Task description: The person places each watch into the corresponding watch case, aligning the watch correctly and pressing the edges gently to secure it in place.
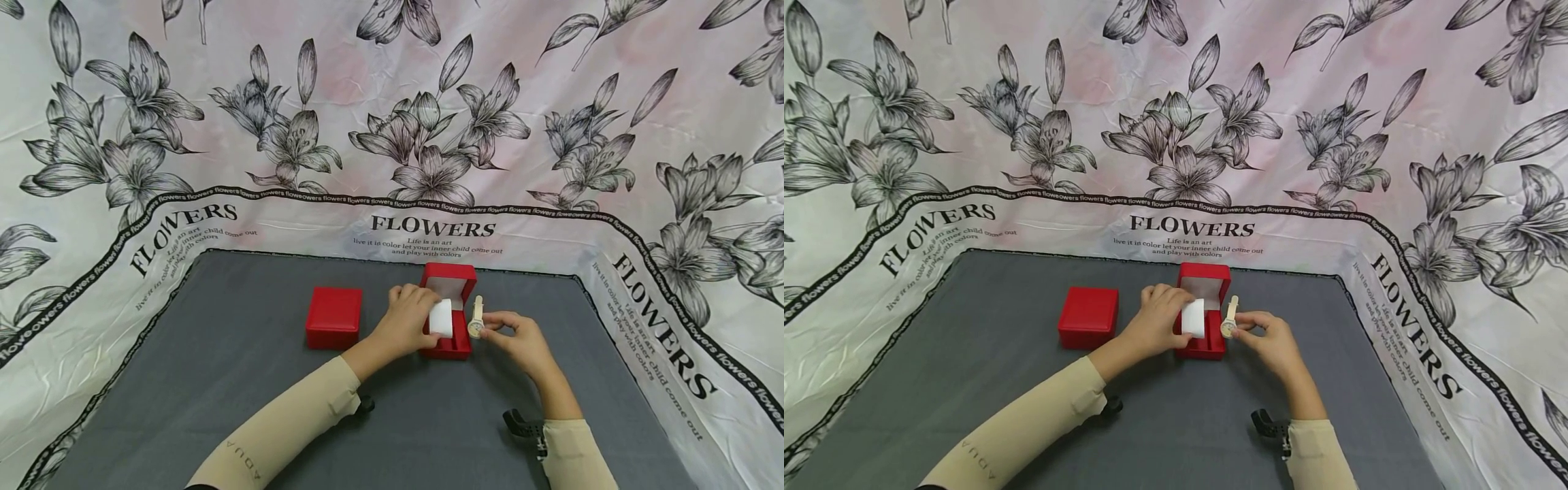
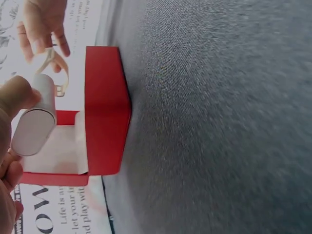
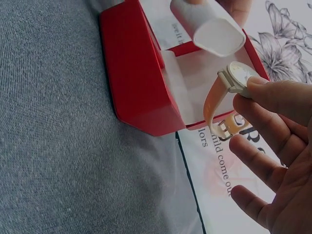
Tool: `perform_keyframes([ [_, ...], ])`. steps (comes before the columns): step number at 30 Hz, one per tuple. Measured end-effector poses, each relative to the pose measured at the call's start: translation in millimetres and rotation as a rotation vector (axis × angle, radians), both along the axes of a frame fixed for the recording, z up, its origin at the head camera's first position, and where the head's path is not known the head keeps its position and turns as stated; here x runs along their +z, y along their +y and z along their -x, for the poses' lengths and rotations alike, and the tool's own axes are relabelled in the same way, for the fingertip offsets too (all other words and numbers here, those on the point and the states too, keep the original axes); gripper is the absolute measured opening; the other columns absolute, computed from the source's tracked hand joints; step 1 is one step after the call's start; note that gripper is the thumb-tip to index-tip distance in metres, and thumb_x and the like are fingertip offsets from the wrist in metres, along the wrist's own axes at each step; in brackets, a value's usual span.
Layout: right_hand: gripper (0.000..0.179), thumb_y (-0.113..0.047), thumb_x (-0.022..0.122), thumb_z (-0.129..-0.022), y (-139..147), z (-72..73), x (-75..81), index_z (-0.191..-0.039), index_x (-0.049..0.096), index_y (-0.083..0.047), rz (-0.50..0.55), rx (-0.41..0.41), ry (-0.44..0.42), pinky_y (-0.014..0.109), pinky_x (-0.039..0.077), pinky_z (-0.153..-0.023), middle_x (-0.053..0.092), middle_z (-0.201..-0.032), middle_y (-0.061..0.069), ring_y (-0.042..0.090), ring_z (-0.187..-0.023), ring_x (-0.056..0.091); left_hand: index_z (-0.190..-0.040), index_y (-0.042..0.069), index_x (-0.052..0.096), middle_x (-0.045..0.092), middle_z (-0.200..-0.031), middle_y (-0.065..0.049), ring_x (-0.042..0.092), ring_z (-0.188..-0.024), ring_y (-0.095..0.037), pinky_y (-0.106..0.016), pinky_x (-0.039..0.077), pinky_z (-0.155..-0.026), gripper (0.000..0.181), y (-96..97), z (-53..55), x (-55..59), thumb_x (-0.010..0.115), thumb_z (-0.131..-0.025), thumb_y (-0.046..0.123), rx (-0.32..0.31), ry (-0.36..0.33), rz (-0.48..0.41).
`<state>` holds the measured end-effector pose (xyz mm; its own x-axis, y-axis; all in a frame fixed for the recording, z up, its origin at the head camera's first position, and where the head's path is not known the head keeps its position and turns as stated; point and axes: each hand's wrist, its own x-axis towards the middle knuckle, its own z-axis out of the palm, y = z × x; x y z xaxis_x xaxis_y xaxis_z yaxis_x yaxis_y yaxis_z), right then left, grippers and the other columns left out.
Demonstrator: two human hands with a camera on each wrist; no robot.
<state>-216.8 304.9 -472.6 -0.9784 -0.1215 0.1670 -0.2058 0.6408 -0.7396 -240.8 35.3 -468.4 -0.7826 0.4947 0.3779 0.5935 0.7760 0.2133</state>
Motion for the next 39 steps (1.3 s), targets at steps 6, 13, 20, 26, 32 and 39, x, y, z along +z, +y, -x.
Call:
perform_keyframes([
  [6, 0.032, -0.023, 0.081, -0.090, -5, -1.8, 2.1, -0.119, 0.076, -0.011, 0.031, 0.004, -0.022, 0.044, 0.050, -0.089, 0.070, -0.097, 0.007, 0.023, -0.110, 0.058, -0.141, 0.018, 0.056, 0.058, -0.136, -0.001, 0.045, -0.125, -0.021, -0.053, 0.029, -0.107, 0.072, -16.9, -11.3, 7.4, 0.085, -0.081, 0.044, -0.004, 0.004, -0.009],
  [13, 0.030, -0.022, 0.081, -0.090, -16, -5.2, 3.7, -0.118, 0.076, -0.011, 0.072, 0.042, -0.030, 0.053, 0.047, -0.098, 0.070, -0.098, 0.006, 0.024, -0.113, 0.056, -0.138, 0.020, 0.059, 0.056, -0.136, 0.001, 0.044, -0.124, -0.019, -0.052, 0.029, -0.106, 0.069, -40.3, -23.8, 11.4, 0.087, -0.078, 0.039, -0.023, 0.018, -0.049],
  [20, 0.030, -0.021, 0.081, -0.090, -25, -8.2, 6.4, -0.117, 0.076, -0.012, 0.132, 0.086, -0.025, 0.057, 0.041, -0.105, 0.069, -0.097, 0.007, 0.024, -0.117, 0.055, -0.136, 0.019, 0.058, 0.055, -0.136, 0.001, 0.044, -0.125, -0.018, -0.053, 0.028, -0.107, 0.069, -64.8, -33.9, 15.9, 0.087, -0.076, 0.037, -0.085, 0.054, -0.030],
  [26, 0.028, -0.018, 0.080, -0.090, -33, -10.3, 6.3, -0.117, 0.076, -0.010, 0.167, 0.099, -0.013, 0.058, 0.039, -0.107, 0.070, -0.099, 0.007, 0.023, -0.117, 0.055, -0.138, 0.019, 0.056, 0.053, -0.141, 0.001, 0.042, -0.129, -0.018, -0.052, 0.028, -0.107, 0.071, -81.0, -41.5, 12.0, 0.086, -0.077, 0.039, -0.116, 0.114, 0.040],
  [32, 0.029, -0.019, 0.079, -0.091, -41, -12.0, 4.2, -0.119, 0.075, -0.012, 0.168, 0.117, -0.033, 0.051, 0.047, -0.100, 0.070, -0.099, 0.005, 0.021, -0.114, 0.055, -0.135, 0.017, 0.057, 0.053, -0.141, -0.003, 0.044, -0.129, -0.021, -0.052, 0.029, -0.106, 0.068, -96.5, -50.5, 6.9, 0.085, -0.077, 0.036, -0.105, 0.130, 0.053],
  [39, 0.028, -0.017, 0.079, -0.091, -53, -17.1, 6.4, -0.118, 0.075, -0.012, 0.179, 0.136, -0.004, 0.042, 0.046, -0.096, 0.069, -0.093, 0.004, 0.019, -0.105, 0.058, -0.133, 0.018, 0.058, 0.057, -0.133, -0.002, 0.048, -0.126, -0.022, -0.052, 0.031, -0.105, 0.068, -112.1, -58.5, 6.8, 0.087, -0.074, 0.032, -0.077, 0.126, -0.012],
])
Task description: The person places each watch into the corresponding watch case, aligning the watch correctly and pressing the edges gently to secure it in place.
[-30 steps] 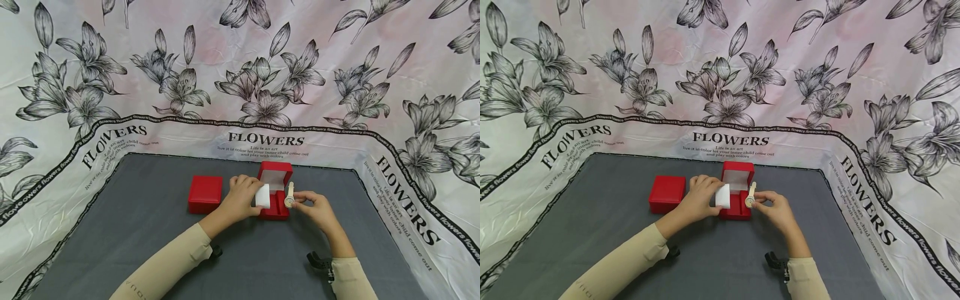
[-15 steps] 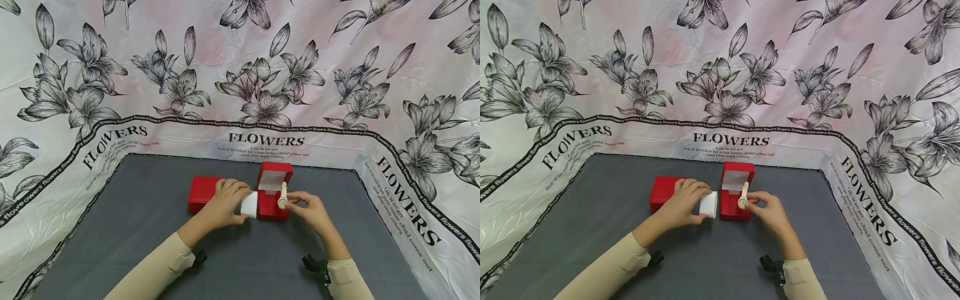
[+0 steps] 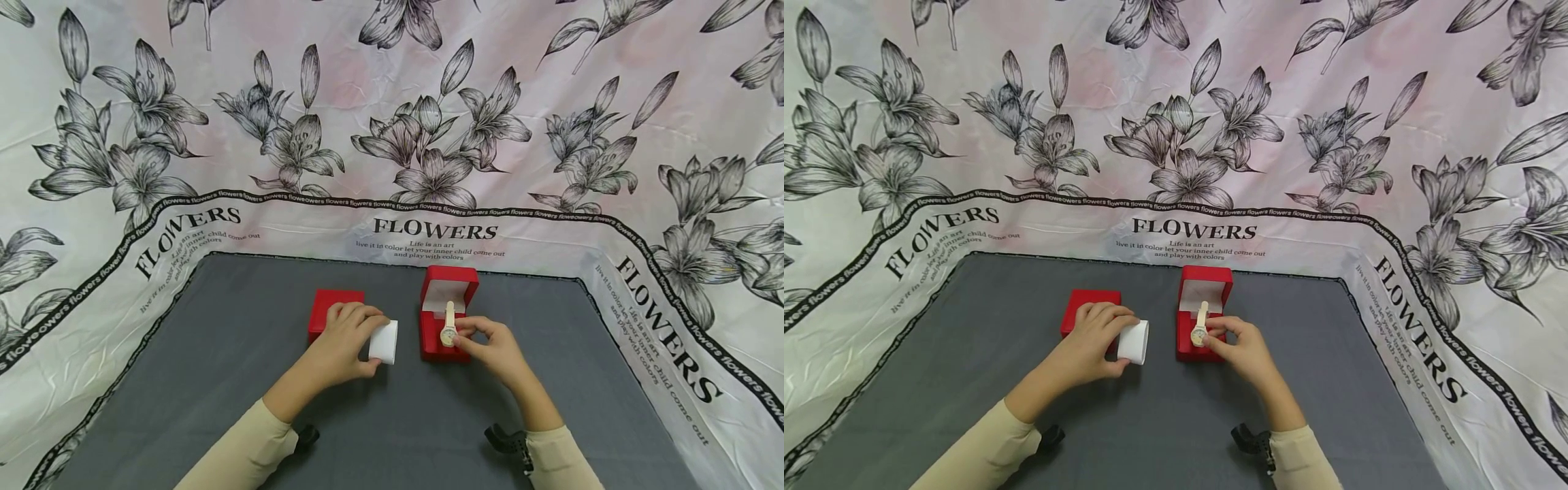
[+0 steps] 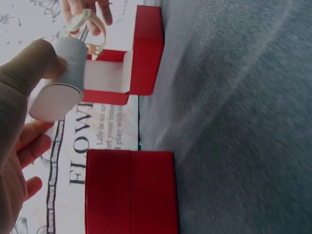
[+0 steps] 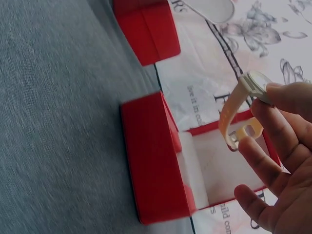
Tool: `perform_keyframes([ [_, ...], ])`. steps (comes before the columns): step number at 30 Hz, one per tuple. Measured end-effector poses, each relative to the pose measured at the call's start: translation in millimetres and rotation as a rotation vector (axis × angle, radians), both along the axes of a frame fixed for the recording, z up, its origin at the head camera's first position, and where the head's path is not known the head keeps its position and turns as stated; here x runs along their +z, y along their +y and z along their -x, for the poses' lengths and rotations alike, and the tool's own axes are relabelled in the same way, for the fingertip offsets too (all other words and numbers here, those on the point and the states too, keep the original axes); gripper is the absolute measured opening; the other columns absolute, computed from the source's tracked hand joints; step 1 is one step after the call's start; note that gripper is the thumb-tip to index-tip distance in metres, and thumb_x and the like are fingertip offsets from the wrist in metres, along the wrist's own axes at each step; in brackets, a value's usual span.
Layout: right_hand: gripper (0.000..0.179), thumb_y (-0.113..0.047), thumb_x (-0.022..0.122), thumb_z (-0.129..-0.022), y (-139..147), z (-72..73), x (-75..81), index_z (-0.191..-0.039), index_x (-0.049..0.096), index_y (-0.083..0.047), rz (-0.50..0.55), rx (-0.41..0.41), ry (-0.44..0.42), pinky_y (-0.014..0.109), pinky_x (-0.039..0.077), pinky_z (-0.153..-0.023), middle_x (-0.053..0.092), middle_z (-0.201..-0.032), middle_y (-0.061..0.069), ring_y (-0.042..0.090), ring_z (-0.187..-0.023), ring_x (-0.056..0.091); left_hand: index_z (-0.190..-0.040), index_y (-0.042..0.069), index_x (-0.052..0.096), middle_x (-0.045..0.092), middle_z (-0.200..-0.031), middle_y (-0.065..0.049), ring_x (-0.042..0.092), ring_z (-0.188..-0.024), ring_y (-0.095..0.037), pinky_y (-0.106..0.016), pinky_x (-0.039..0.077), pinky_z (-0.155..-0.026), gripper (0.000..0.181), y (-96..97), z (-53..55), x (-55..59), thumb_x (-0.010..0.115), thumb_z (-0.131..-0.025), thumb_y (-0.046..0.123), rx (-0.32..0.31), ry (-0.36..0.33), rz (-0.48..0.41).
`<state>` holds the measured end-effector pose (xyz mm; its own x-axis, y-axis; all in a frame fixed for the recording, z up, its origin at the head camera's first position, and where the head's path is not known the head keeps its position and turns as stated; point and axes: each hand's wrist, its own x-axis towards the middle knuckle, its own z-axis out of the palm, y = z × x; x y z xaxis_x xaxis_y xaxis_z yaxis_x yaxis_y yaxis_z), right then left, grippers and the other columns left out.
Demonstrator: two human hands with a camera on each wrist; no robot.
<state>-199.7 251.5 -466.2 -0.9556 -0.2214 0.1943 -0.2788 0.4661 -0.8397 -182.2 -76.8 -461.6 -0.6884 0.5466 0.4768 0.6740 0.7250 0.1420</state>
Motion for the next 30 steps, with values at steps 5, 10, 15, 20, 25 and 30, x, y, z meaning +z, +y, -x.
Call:
perform_keyframes([
  [5, 0.030, -0.017, 0.078, -0.092, -10, -3.9, 2.0, -0.121, 0.074, -0.011, 0.015, -0.001, 0.024, 0.041, 0.048, -0.092, 0.069, -0.092, 0.004, 0.018, -0.100, 0.059, -0.132, 0.020, 0.060, 0.059, -0.130, -0.001, 0.051, -0.122, -0.020, -0.052, 0.031, -0.103, 0.067, -7.7, -5.1, -0.2, 0.087, -0.072, 0.030, 0.011, 0.018, -0.041],
  [10, 0.030, -0.020, 0.078, -0.093, -18, -7.7, 2.8, -0.121, 0.074, -0.013, 0.024, -0.004, 0.014, 0.036, 0.051, -0.083, 0.069, -0.095, 0.004, 0.017, -0.098, 0.058, -0.130, 0.021, 0.061, 0.060, -0.127, 0.000, 0.052, -0.119, -0.019, -0.051, 0.032, -0.102, 0.067, -9.0, -9.3, -2.0, 0.089, -0.071, 0.032, 0.029, 0.008, -0.051],
  [15, 0.030, -0.020, 0.077, -0.093, -25, -12.4, 3.1, -0.122, 0.073, -0.012, 0.062, 0.009, -0.013, 0.027, 0.054, -0.073, 0.070, -0.096, 0.007, 0.015, -0.094, 0.059, -0.131, 0.019, 0.060, 0.060, -0.126, 0.000, 0.053, -0.118, -0.019, -0.052, 0.032, -0.102, 0.070, -4.3, -14.2, -3.6, 0.090, -0.070, 0.033, 0.045, -0.027, -0.047],
  [20, 0.029, -0.018, 0.077, -0.092, -29, -14.5, 3.0, -0.120, 0.073, -0.011, 0.079, 0.019, -0.014, 0.027, 0.055, -0.074, 0.070, -0.096, 0.006, 0.014, -0.094, 0.059, -0.134, 0.013, 0.057, 0.061, -0.128, -0.002, 0.053, -0.120, -0.020, -0.053, 0.034, -0.102, 0.075, 2.0, -17.9, -7.6, 0.090, -0.071, 0.036, 0.055, -0.037, -0.025],
  [25, 0.030, -0.019, 0.075, -0.095, -32, -14.8, 3.7, -0.123, 0.071, -0.010, 0.104, 0.040, -0.009, 0.025, 0.054, -0.075, 0.069, -0.100, 0.008, 0.016, -0.094, 0.060, -0.138, 0.010, 0.055, 0.060, -0.132, -0.005, 0.052, -0.123, -0.024, -0.055, 0.034, -0.104, 0.078, 5.1, -19.5, -9.2, 0.090, -0.072, 0.033, 0.081, -0.064, -0.077],
  [30, 0.031, -0.017, 0.072, -0.096, -39, -16.4, 2.9, -0.127, 0.069, -0.009, 0.131, 0.067, -0.017, 0.023, 0.055, -0.079, 0.068, -0.105, 0.010, 0.018, -0.097, 0.060, -0.140, 0.011, 0.054, 0.057, -0.135, -0.005, 0.050, -0.125, -0.024, -0.055, 0.033, -0.106, 0.079, 6.2, -17.7, -14.6, 0.090, -0.072, 0.031, 0.089, -0.081, -0.136],
])
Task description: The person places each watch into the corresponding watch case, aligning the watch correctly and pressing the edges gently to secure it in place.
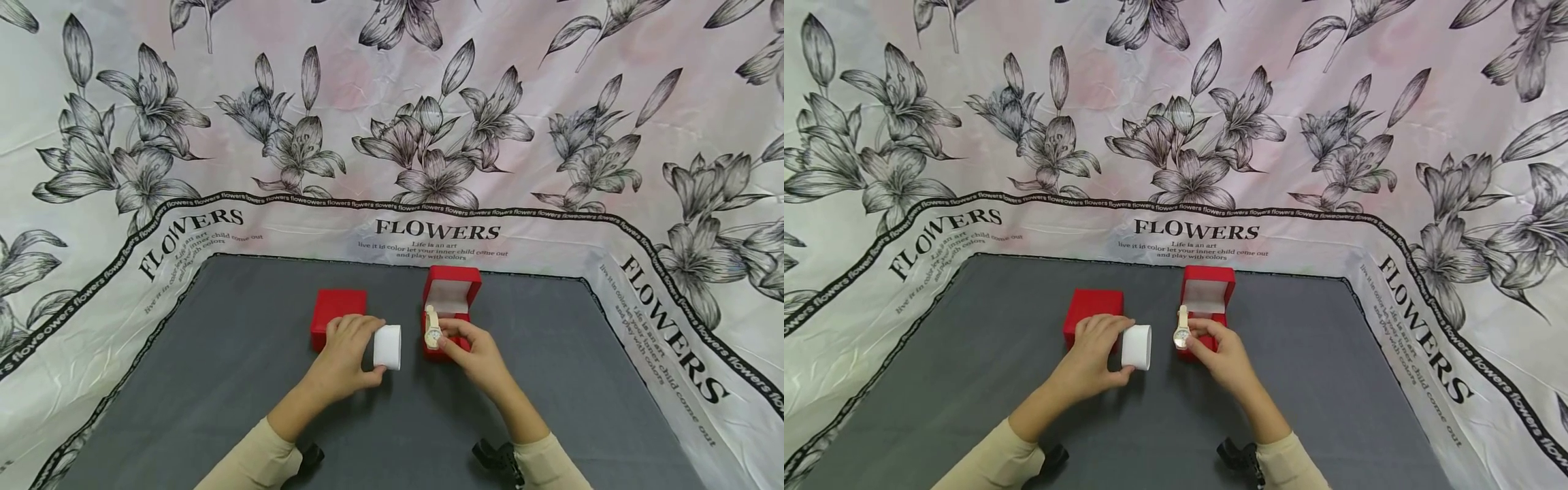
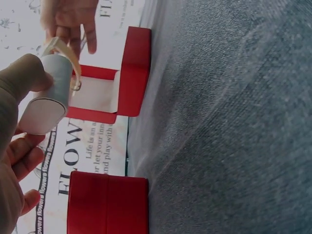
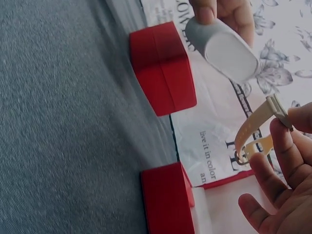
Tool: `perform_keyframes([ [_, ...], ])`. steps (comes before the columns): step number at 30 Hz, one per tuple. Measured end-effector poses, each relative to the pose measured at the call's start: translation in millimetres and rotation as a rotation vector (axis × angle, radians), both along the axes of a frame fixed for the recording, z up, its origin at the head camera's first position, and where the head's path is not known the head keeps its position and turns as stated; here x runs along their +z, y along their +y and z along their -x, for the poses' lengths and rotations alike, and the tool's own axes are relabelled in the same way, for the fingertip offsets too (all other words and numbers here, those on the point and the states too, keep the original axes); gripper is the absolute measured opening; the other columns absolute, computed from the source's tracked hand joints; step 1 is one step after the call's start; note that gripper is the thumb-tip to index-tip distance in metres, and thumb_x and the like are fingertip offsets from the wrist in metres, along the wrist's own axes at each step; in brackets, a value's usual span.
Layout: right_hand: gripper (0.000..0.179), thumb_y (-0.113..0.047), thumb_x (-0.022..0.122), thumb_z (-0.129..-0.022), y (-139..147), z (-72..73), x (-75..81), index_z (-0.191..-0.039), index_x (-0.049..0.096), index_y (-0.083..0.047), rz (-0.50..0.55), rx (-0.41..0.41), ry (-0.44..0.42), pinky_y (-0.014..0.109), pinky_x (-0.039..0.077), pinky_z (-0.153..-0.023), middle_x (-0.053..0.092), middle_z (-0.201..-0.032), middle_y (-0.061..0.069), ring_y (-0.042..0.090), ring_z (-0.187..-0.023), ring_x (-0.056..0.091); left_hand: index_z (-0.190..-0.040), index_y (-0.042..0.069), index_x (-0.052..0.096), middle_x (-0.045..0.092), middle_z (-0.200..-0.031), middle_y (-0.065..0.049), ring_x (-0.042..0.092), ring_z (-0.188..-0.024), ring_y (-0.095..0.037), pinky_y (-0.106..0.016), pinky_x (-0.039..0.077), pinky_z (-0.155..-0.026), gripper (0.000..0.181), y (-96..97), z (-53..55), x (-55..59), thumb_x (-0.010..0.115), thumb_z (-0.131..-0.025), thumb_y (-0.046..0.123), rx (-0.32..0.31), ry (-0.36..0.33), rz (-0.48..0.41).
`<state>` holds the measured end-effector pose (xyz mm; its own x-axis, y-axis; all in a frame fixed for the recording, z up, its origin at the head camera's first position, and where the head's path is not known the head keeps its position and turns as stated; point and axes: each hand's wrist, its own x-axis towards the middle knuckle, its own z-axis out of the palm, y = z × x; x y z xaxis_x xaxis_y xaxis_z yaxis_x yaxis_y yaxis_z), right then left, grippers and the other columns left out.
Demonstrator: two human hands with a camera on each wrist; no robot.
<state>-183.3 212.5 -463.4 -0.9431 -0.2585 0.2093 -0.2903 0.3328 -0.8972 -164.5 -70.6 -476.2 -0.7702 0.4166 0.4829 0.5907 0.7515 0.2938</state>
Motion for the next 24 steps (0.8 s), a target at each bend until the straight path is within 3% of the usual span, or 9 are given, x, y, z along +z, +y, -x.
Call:
perform_keyframes([
  [10, 0.030, -0.016, 0.074, -0.094, -9, -6.6, -0.8, -0.124, 0.070, -0.011, 0.012, 0.032, 0.014, 0.024, 0.056, -0.077, 0.069, -0.104, 0.007, 0.018, -0.093, 0.064, -0.139, 0.010, 0.058, 0.058, -0.132, -0.004, 0.051, -0.124, -0.024, -0.055, 0.033, -0.104, 0.076, 3.0, -0.4, -4.0, 0.090, -0.072, 0.030, -0.013, 0.083, -0.006],
  [24, 0.032, -0.013, 0.074, -0.094, -16, -15.1, 0.3, -0.126, 0.070, -0.012, -0.049, 0.112, 0.068, 0.027, 0.056, -0.083, 0.069, -0.107, 0.003, 0.012, -0.096, 0.063, -0.141, 0.010, 0.059, 0.060, -0.132, -0.004, 0.051, -0.123, -0.022, -0.052, 0.034, -0.103, 0.079, 13.1, -6.2, -4.8, 0.091, -0.074, 0.036, -0.074, 0.105, 0.063],
])
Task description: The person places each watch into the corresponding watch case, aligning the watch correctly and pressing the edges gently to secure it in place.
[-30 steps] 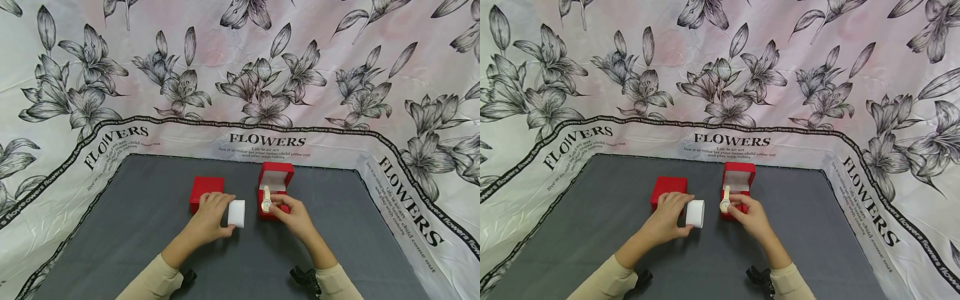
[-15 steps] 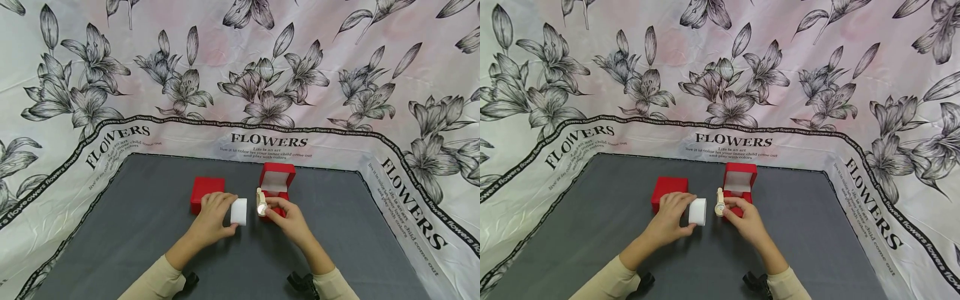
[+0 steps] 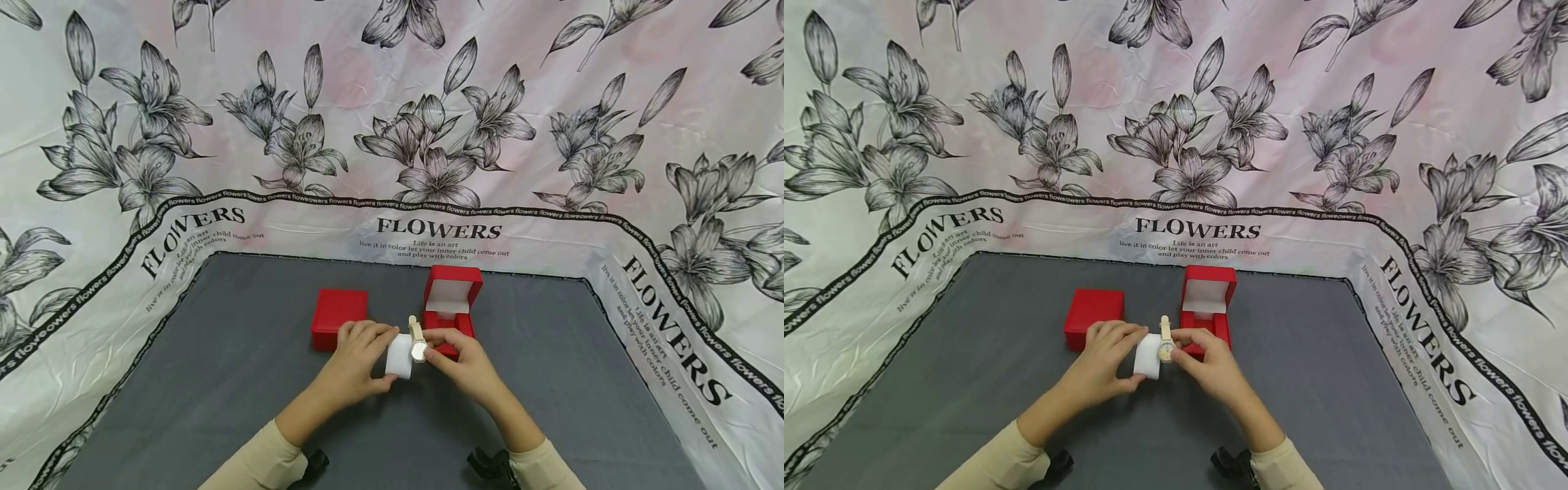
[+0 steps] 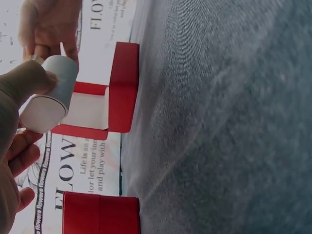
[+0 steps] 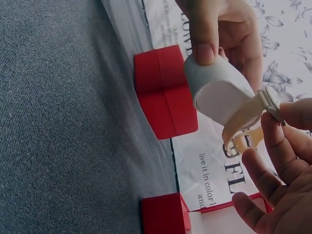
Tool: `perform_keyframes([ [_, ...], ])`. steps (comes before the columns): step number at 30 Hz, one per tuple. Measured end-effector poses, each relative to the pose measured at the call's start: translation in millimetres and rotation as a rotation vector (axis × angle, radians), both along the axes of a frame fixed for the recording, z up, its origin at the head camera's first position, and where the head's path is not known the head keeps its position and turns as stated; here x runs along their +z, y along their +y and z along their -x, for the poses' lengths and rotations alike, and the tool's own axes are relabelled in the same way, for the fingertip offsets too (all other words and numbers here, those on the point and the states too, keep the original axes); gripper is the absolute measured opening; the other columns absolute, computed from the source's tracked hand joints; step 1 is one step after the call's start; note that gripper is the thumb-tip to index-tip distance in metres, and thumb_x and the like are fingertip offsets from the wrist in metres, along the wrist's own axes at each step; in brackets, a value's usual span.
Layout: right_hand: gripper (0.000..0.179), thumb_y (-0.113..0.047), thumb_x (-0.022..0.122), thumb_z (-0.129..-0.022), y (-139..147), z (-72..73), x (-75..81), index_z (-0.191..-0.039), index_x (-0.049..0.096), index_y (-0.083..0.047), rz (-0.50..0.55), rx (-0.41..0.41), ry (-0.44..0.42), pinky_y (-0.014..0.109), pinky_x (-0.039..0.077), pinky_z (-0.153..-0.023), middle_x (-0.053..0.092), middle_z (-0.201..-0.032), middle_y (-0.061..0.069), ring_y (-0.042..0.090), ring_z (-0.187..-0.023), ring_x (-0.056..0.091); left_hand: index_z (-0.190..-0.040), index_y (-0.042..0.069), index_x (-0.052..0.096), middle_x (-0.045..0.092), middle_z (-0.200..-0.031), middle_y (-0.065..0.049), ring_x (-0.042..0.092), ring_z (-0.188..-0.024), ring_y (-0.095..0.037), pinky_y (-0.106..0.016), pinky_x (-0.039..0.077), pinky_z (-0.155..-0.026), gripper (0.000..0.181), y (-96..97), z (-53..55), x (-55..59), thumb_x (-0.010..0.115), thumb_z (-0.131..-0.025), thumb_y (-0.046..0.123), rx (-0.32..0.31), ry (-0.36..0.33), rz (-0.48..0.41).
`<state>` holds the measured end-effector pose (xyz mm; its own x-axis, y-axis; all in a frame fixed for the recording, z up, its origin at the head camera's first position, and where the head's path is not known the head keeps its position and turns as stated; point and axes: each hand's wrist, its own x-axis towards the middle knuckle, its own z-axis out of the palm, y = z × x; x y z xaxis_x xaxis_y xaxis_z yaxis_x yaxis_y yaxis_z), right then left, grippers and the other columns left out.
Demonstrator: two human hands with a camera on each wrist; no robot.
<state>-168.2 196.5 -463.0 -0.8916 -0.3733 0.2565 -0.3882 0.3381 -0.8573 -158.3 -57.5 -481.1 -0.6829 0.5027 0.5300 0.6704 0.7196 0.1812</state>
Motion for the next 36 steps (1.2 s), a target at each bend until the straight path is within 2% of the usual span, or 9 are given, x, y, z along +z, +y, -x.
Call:
perform_keyframes([
  [7, 0.029, -0.018, 0.075, -0.095, -1.3, -2.4, 0.4, -0.124, 0.072, -0.016, -0.014, 0.005, 0.003, 0.028, 0.057, -0.083, 0.069, -0.110, 0.002, 0.015, -0.097, 0.064, -0.140, 0.009, 0.060, 0.061, -0.131, -0.004, 0.052, -0.122, -0.022, -0.050, 0.035, -0.102, 0.078, 3.2, -1.8, 0.1, 0.091, -0.074, 0.037, -0.022, 0.041, 0.017],
  [14, 0.028, -0.020, 0.073, -0.096, -1.4, -1.9, -2.5, -0.123, 0.072, -0.016, 0.010, 0.025, 0.014, 0.029, 0.058, -0.083, 0.069, -0.112, 0.003, 0.017, -0.099, 0.063, -0.135, 0.007, 0.063, 0.063, -0.129, -0.004, 0.053, -0.120, -0.022, -0.049, 0.036, -0.100, 0.075, 4.9, -1.8, -1.0, 0.093, -0.072, 0.035, -0.057, 0.088, -0.038],
  [18, 0.027, -0.018, 0.073, -0.096, -2.2, -2.0, -2.9, -0.123, 0.072, -0.015, 0.057, 0.034, 0.005, 0.028, 0.059, -0.082, 0.069, -0.110, 0.004, 0.017, -0.097, 0.064, -0.133, 0.007, 0.064, 0.064, -0.129, -0.004, 0.053, -0.119, -0.022, -0.049, 0.036, -0.099, 0.074, 6.1, -1.6, -2.3, 0.094, -0.071, 0.034, -0.064, 0.099, -0.077],
  [25, 0.026, -0.014, 0.073, -0.095, -6.4, -2.0, -2.8, -0.121, 0.072, -0.010, 0.153, 0.031, -0.071, 0.028, 0.059, -0.083, 0.070, -0.105, 0.010, 0.017, -0.095, 0.067, -0.134, 0.012, 0.063, 0.063, -0.131, 0.000, 0.052, -0.121, -0.018, -0.046, 0.036, -0.100, 0.071, 7.4, -2.6, -3.9, 0.092, -0.073, 0.035, -0.062, 0.061, -0.108],
  [29, 0.025, -0.015, 0.073, -0.096, -9.3, -3.1, -2.8, -0.120, 0.071, -0.009, 0.167, 0.009, -0.085, 0.028, 0.058, -0.085, 0.070, -0.109, 0.012, 0.026, -0.098, 0.067, -0.133, 0.013, 0.063, 0.062, -0.131, 0.001, 0.052, -0.122, -0.017, -0.047, 0.036, -0.102, 0.069, 7.0, -3.3, -2.6, 0.090, -0.074, 0.036, -0.040, 0.014, -0.133],
  [33, 0.029, -0.017, 0.074, -0.094, -9.7, -4.0, -2.6, -0.123, 0.069, -0.014, 0.132, -0.003, -0.049, 0.031, 0.058, -0.089, 0.068, -0.120, 0.007, 0.029, -0.108, 0.064, -0.132, 0.014, 0.062, 0.062, -0.129, 0.000, 0.053, -0.121, -0.018, -0.051, 0.036, -0.105, 0.068, 4.9, -2.7, 0.7, 0.090, -0.073, 0.034, -0.018, -0.015, -0.198],
  [36, 0.040, -0.018, 0.081, -0.088, -8.6, -3.8, -2.5, -0.126, 0.068, -0.019, 0.029, -0.003, 0.066, 0.035, 0.055, -0.096, 0.066, -0.126, -0.001, 0.022, -0.117, 0.060, -0.130, 0.014, 0.061, 0.063, -0.128, -0.001, 0.054, -0.119, -0.019, -0.052, 0.037, -0.104, 0.069, 1.4, -0.5, 1.9, 0.091, -0.071, 0.033, 0.000, -0.003, -0.237],
])
